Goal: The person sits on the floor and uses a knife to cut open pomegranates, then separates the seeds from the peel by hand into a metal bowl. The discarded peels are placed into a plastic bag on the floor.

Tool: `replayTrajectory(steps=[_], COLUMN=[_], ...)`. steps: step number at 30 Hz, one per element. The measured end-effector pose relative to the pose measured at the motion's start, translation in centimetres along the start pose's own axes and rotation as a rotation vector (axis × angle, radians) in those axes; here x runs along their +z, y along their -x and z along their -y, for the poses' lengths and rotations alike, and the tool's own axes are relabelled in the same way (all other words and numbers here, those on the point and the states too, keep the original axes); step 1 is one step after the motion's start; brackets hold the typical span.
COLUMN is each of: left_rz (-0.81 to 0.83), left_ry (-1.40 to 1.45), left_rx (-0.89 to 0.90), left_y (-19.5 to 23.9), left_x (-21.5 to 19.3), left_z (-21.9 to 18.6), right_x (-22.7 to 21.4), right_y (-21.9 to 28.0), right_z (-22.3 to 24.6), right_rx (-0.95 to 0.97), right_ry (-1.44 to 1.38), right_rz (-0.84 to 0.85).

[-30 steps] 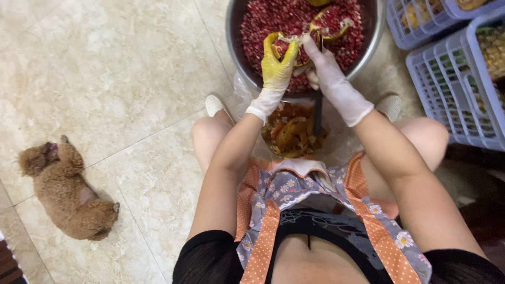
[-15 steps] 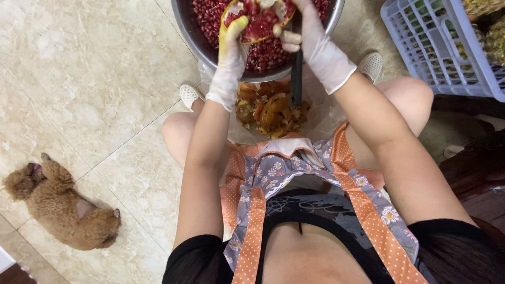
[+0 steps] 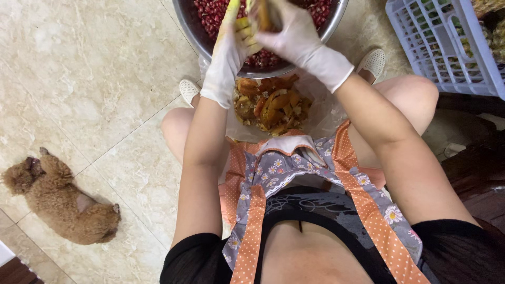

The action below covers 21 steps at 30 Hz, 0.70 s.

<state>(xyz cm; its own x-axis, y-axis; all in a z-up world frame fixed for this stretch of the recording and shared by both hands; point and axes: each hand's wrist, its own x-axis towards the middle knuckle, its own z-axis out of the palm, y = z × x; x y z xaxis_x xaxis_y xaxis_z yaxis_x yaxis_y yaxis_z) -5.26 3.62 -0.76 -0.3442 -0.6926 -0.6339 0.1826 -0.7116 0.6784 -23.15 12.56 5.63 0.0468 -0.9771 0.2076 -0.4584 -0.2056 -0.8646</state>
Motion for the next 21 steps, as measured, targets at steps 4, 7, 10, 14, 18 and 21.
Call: replayTrajectory(steps=[4, 7, 10, 14, 18, 21], left_rz=[0.299, 0.316, 0.219, 0.082, -0.134, -0.171], left_ry=[0.19, 0.278, 0.234, -0.001, -0.071, 0.044], left_rx=[0.118, 0.17, 0.21, 0.396, 0.376, 0.42], left_y=[-0.7, -3.3, -5.7, -7.9, -8.6, -8.6], left_x=[-0.4, -0.9, -2.0, -2.6, -2.9, -2.3], left_z=[0.5, 0.7, 1.5, 3.6, 4.2, 4.2], right_x=[0.2, -1.2, -4.5, -10.0, -11.0, -9.3], right_y=[0.4, 0.9, 1.9, 3.2, 2.8, 4.1], right_z=[2.0, 1.5, 0.1, -0.4, 1.6, 3.9], right_rx=[0.09, 0.117, 0.026, 0.385, 0.57, 0.201], right_ry=[0.55, 0.391, 0.129, -0.122, -0.222, -0.253], right_rz=[0.2, 0.141, -0.087, -0.057, -0.029, 0.072])
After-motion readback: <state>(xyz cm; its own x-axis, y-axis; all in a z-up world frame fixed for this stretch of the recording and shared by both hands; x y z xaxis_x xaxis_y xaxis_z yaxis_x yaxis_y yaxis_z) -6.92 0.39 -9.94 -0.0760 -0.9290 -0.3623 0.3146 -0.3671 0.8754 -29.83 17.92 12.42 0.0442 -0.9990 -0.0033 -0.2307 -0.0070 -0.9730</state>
